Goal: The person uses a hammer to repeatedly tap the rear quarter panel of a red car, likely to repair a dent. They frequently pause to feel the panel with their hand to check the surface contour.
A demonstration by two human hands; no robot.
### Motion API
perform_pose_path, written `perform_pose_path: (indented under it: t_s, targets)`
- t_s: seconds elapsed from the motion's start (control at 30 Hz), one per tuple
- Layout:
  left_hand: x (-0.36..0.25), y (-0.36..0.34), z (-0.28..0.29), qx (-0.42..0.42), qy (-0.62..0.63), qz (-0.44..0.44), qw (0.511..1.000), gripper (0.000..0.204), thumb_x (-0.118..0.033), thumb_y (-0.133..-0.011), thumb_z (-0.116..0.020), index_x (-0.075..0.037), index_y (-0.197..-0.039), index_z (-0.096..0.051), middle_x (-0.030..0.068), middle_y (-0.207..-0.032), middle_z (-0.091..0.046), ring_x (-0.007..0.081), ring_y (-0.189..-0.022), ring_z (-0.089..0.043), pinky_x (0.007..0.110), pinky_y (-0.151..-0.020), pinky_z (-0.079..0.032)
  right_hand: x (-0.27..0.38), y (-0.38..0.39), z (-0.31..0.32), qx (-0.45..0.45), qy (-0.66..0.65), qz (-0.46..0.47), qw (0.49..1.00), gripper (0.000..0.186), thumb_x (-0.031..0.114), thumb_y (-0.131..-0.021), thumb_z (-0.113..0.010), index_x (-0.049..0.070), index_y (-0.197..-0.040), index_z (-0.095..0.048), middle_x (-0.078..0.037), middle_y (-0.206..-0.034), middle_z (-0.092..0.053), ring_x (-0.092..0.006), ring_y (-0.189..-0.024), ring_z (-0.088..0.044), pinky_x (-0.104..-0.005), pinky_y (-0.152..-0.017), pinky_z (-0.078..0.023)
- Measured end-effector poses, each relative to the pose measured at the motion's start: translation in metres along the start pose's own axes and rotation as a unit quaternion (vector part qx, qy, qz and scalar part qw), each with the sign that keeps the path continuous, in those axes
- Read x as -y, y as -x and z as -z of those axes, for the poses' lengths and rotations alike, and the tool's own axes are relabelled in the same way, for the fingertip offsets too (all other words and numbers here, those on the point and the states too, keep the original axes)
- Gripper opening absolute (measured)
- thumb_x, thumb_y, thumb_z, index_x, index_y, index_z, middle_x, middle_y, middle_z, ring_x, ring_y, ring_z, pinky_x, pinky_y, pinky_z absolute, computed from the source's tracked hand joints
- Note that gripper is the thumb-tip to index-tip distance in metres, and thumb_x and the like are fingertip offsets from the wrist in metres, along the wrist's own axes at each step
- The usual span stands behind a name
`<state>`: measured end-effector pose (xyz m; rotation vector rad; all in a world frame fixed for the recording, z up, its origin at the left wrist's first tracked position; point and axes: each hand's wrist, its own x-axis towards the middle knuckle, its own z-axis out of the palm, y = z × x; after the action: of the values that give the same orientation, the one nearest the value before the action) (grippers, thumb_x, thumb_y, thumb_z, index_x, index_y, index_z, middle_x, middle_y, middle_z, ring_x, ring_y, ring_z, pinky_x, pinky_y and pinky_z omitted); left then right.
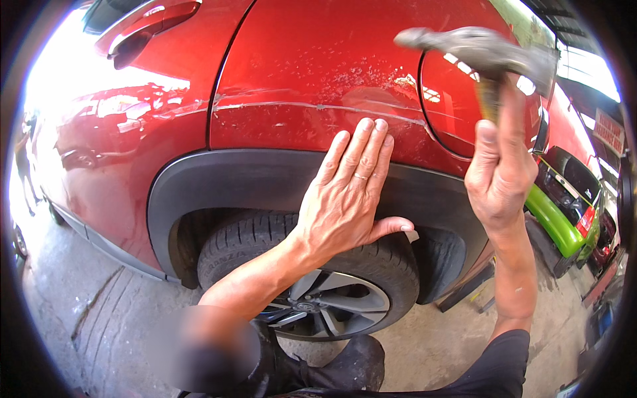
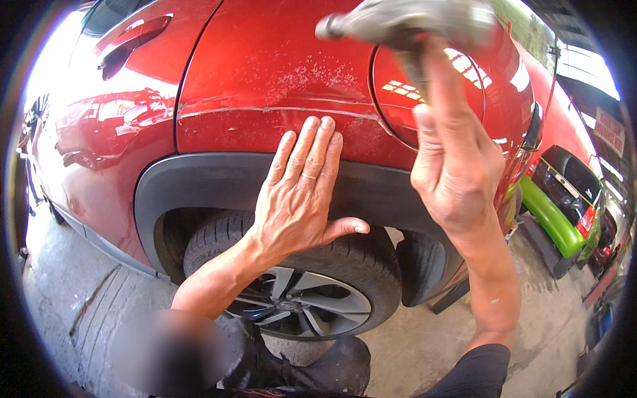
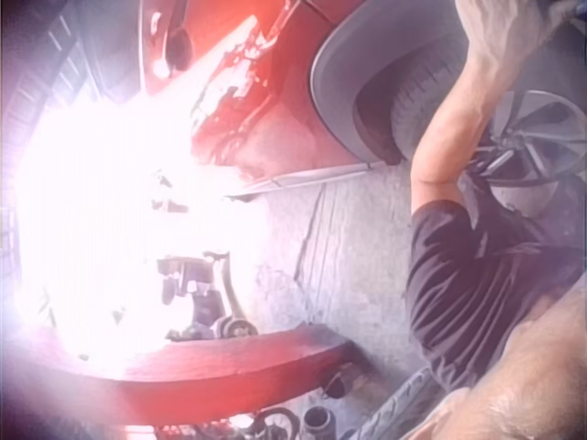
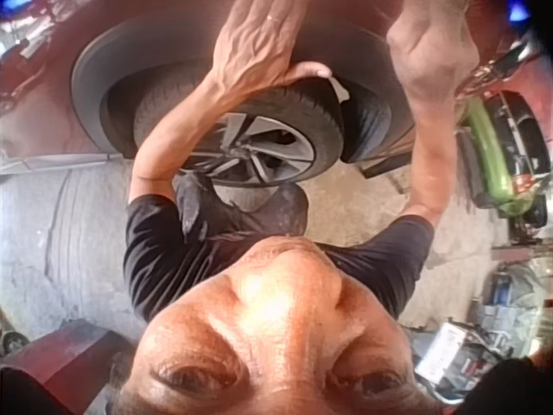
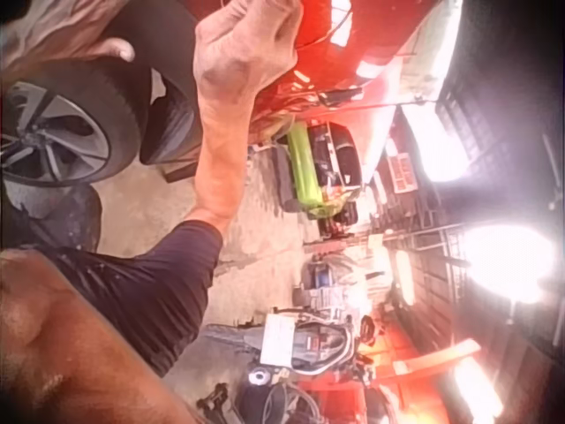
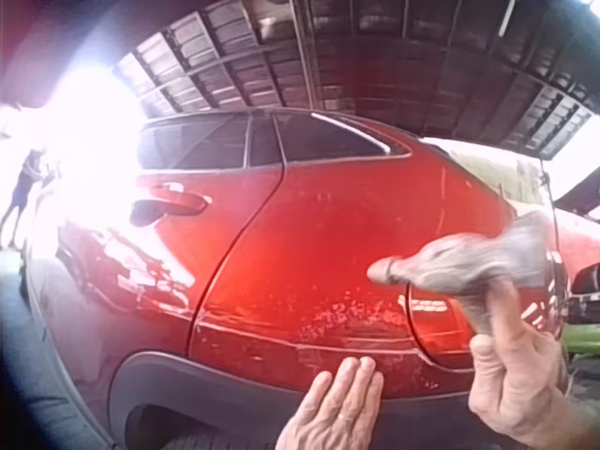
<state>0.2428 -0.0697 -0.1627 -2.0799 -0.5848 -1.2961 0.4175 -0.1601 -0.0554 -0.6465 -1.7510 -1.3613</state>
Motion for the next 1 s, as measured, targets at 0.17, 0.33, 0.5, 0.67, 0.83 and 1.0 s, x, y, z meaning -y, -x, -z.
perform_pose_path:
  t_s: [0.17,0.33,0.5,0.67,0.83,1.0]
  targets:
    - [-0.001,-0.002,0.000,0.002,-0.005,-0.002,1.000,0.115,-0.085,-0.081,-0.039,0.012,-0.144,-0.040,0.0271,-0.157,-0.031,0.0388,-0.150,-0.023,0.050,-0.123,-0.013,-0.006,0.012,-0.001,0.052,-0.005,0.006,0.999,0.049,-0.002,-0.094,-0.059,0.003,-0.142,-0.052,-0.017,-0.130,-0.065,-0.0276,-0.091,-0.072,-0.0357,-0.082,-0.059]
    - [-0.001,-0.003,-0.001,0.000,-0.005,-0.001,1.000,0.115,-0.085,-0.081,-0.041,0.012,-0.144,-0.040,0.0276,-0.157,-0.031,0.0389,-0.150,-0.023,0.050,-0.123,-0.013,-0.006,0.002,-0.004,-0.044,-0.031,0.017,0.998,0.053,0.001,-0.094,-0.061,0.007,-0.145,-0.050,-0.018,-0.132,-0.063,-0.0250,-0.086,-0.070,-0.0346,-0.075,-0.058]
    - [-0.002,0.001,0.000,0.006,-0.004,0.004,1.000,0.116,-0.085,-0.080,-0.041,0.012,-0.144,-0.040,0.0276,-0.156,-0.031,0.0389,-0.150,-0.023,0.050,-0.123,-0.014,-0.001,0.006,-0.004,0.042,-0.055,-0.009,0.998,0.048,0.001,-0.099,-0.055,0.002,-0.147,-0.046,-0.021,-0.140,-0.057,-0.0280,-0.099,-0.071,-0.0315,-0.079,-0.057]
    - [-0.001,-0.002,-0.001,0.004,-0.011,-0.001,1.000,0.116,-0.085,-0.080,-0.041,0.012,-0.143,-0.041,0.0276,-0.156,-0.031,0.0390,-0.150,-0.023,0.050,-0.123,-0.014,-0.007,0.012,-0.003,0.091,0.014,0.037,0.995,0.048,0.003,-0.101,-0.053,0.002,-0.148,-0.044,-0.020,-0.137,-0.060,-0.0246,-0.098,-0.071,-0.0300,-0.076,-0.056]
    - [-0.002,-0.001,0.001,0.006,-0.005,-0.001,1.000,0.116,-0.085,-0.080,-0.041,0.012,-0.143,-0.041,0.0278,-0.157,-0.031,0.0391,-0.150,-0.024,0.050,-0.123,-0.014,-0.002,0.008,-0.009,0.002,-0.016,0.044,0.999,0.052,0.001,-0.097,-0.057,0.003,-0.148,-0.044,-0.020,-0.138,-0.058,-0.0279,-0.095,-0.070,-0.0326,-0.076,-0.057]
    - [-0.001,0.000,0.000,0.003,0.002,0.000,1.000,0.116,-0.085,-0.080,-0.041,0.012,-0.143,-0.040,0.0278,-0.156,-0.031,0.0393,-0.150,-0.023,0.050,-0.123,-0.014,0.002,0.006,-0.007,0.064,-0.030,0.019,0.997,0.050,0.000,-0.100,-0.053,-0.001,-0.149,-0.040,-0.023,-0.140,-0.057,-0.0240,-0.095,-0.071,-0.0298,-0.077,-0.056]
